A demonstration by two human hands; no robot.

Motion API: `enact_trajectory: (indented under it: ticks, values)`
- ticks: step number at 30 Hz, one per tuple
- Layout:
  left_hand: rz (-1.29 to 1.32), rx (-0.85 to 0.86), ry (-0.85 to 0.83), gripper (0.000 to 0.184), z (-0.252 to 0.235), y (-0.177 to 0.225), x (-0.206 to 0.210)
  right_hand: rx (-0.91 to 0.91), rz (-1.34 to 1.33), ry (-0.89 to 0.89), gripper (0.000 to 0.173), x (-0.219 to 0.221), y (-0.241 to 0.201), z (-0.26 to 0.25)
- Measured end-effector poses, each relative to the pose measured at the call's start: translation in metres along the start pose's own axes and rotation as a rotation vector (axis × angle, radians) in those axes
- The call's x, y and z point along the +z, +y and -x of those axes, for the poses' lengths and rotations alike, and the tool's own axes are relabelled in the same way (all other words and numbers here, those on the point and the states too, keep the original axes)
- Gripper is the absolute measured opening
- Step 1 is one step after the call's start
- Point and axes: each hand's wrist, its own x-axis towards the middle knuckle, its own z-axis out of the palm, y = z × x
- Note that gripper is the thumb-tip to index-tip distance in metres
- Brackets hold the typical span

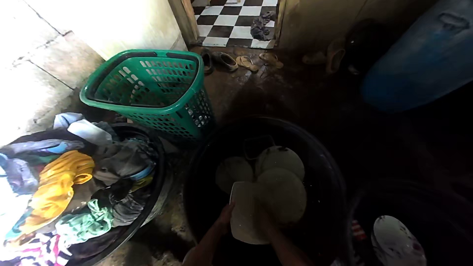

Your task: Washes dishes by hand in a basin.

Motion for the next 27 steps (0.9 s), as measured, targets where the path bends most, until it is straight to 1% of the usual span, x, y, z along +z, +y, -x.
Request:
enact_trajectory:
  ticks: [1,3,4,6,7,8,9,10,11,13,15,17,18,20,22,23,24,26,27]
  values:
    - [0.021,-0.008,-0.012,0.057,-0.001,-0.003,0.004,0.007,-0.045,0.034,0.060,0.009,-0.008,-0.006]
    - [0.031,0.000,-0.028,0.057,-0.003,-0.004,0.010,-0.069,-0.123,0.088,0.066,0.022,-0.026,-0.010]
    - [0.028,0.006,-0.035,0.056,-0.003,-0.001,0.011,-0.154,-0.147,0.114,0.065,0.029,-0.034,-0.010]
    - [0.022,0.010,-0.058,0.056,-0.005,0.005,0.007,-0.384,-0.133,0.132,0.062,0.044,-0.041,-0.012]
    - [0.025,0.005,-0.065,0.056,-0.007,0.007,0.003,-0.462,-0.111,0.114,0.061,0.045,-0.041,-0.012]
    - [0.028,-0.009,-0.069,0.055,-0.008,0.008,-0.002,-0.492,-0.078,0.054,0.062,0.041,-0.039,-0.011]
    - [0.033,-0.031,-0.063,0.056,-0.008,0.009,-0.005,-0.496,-0.037,0.001,0.063,0.033,-0.033,-0.009]
    - [0.035,-0.059,-0.049,0.057,-0.008,0.010,-0.007,-0.462,-0.005,-0.027,0.064,0.024,-0.026,-0.007]
    - [0.028,-0.080,-0.044,0.058,-0.009,0.010,-0.010,-0.396,0.016,-0.017,0.066,0.018,-0.017,-0.006]
    - [0.019,-0.085,-0.061,0.058,-0.009,0.007,-0.010,-0.233,0.008,0.086,0.070,0.018,-0.002,-0.012]
    - [0.025,-0.075,-0.105,0.055,-0.003,0.006,-0.002,-0.094,-0.040,0.159,0.072,0.018,-0.008,-0.012]
    - [0.023,-0.094,-0.131,0.056,0.000,0.004,0.009,-0.027,-0.100,0.203,0.073,0.025,-0.027,-0.017]
    - [0.008,-0.102,-0.149,0.057,-0.001,0.002,0.012,-0.066,-0.102,0.218,0.069,0.031,-0.037,-0.021]
    - [-0.004,-0.121,-0.151,0.059,-0.003,0.000,0.012,-0.255,-0.114,0.196,0.059,0.031,-0.052,-0.020]
    - [0.014,-0.158,-0.144,0.060,-0.005,0.002,0.005,-0.404,-0.097,0.099,0.058,0.018,-0.052,-0.015]
    - [0.027,-0.172,-0.151,0.059,-0.006,0.002,0.001,-0.426,-0.045,0.041,0.061,0.011,-0.046,-0.014]
    - [0.039,-0.190,-0.151,0.059,-0.008,0.002,-0.002,-0.404,0.021,0.007,0.065,0.005,-0.038,-0.015]
    - [0.041,-0.212,-0.132,0.058,-0.009,0.002,-0.006,-0.272,0.065,0.066,0.068,0.003,-0.020,-0.019]
    - [0.030,-0.214,-0.129,0.057,-0.008,0.003,-0.004,-0.175,0.031,0.108,0.066,0.002,-0.016,-0.018]
